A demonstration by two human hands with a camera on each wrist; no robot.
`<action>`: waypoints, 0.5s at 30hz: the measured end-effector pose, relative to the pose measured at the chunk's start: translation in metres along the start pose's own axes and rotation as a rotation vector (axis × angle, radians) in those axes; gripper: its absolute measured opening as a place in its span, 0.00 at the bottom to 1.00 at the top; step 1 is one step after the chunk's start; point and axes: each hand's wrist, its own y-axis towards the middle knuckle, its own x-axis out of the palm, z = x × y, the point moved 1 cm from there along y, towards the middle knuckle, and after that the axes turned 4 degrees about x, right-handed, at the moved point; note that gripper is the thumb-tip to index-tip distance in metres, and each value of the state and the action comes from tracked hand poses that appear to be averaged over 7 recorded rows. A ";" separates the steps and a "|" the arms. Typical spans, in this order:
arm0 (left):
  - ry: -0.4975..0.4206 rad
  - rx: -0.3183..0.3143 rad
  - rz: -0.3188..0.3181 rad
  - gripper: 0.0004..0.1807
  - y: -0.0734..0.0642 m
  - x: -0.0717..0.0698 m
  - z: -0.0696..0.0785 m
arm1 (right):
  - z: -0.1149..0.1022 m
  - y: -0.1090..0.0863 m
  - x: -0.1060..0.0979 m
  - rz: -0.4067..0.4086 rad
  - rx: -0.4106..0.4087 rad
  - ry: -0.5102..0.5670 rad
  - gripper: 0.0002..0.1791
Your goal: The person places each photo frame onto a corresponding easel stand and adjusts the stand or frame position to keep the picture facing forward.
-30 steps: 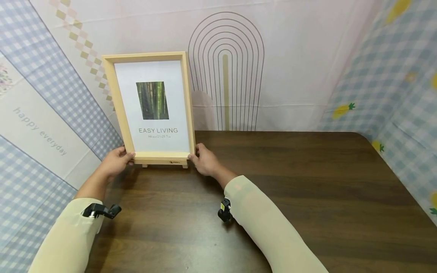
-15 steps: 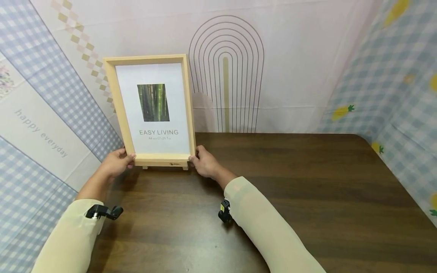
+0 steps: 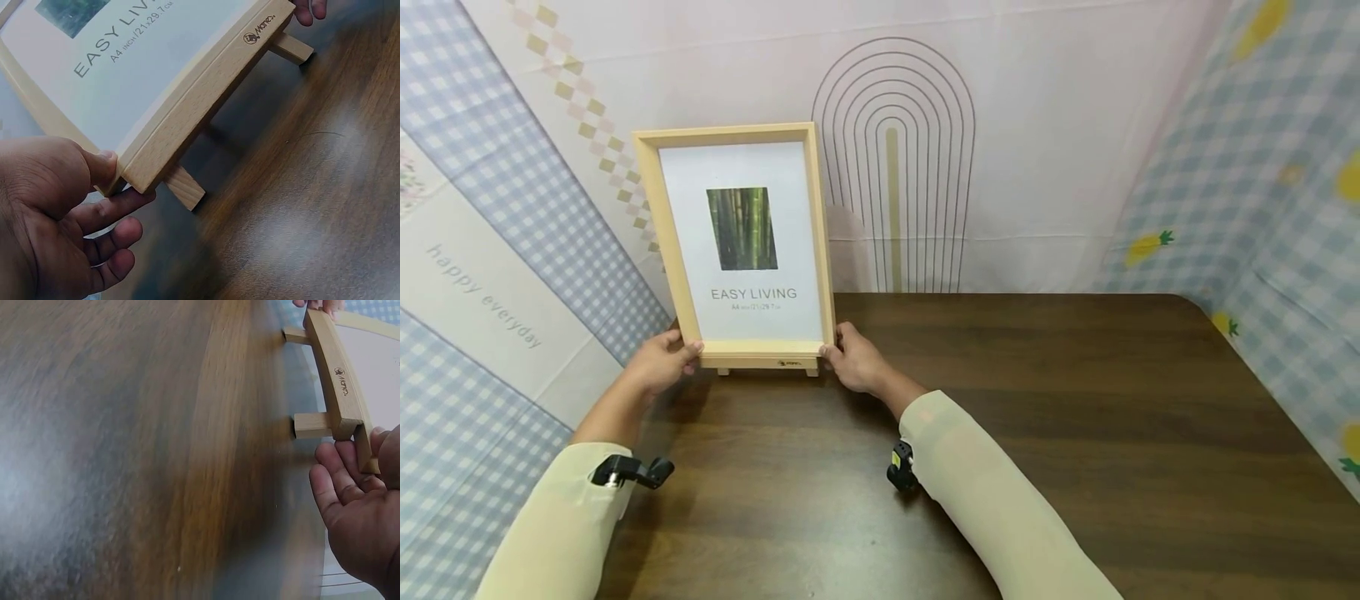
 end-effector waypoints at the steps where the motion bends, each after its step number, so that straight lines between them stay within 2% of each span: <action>1: 0.002 0.004 -0.004 0.39 0.000 0.000 0.000 | 0.000 0.000 0.000 0.001 -0.001 -0.001 0.19; 9: 0.012 0.020 -0.032 0.41 0.000 -0.003 -0.004 | -0.002 -0.003 -0.001 0.022 0.000 -0.121 0.21; 15: 0.007 0.023 -0.049 0.41 0.003 -0.004 -0.006 | -0.003 -0.004 -0.002 0.027 0.029 -0.118 0.20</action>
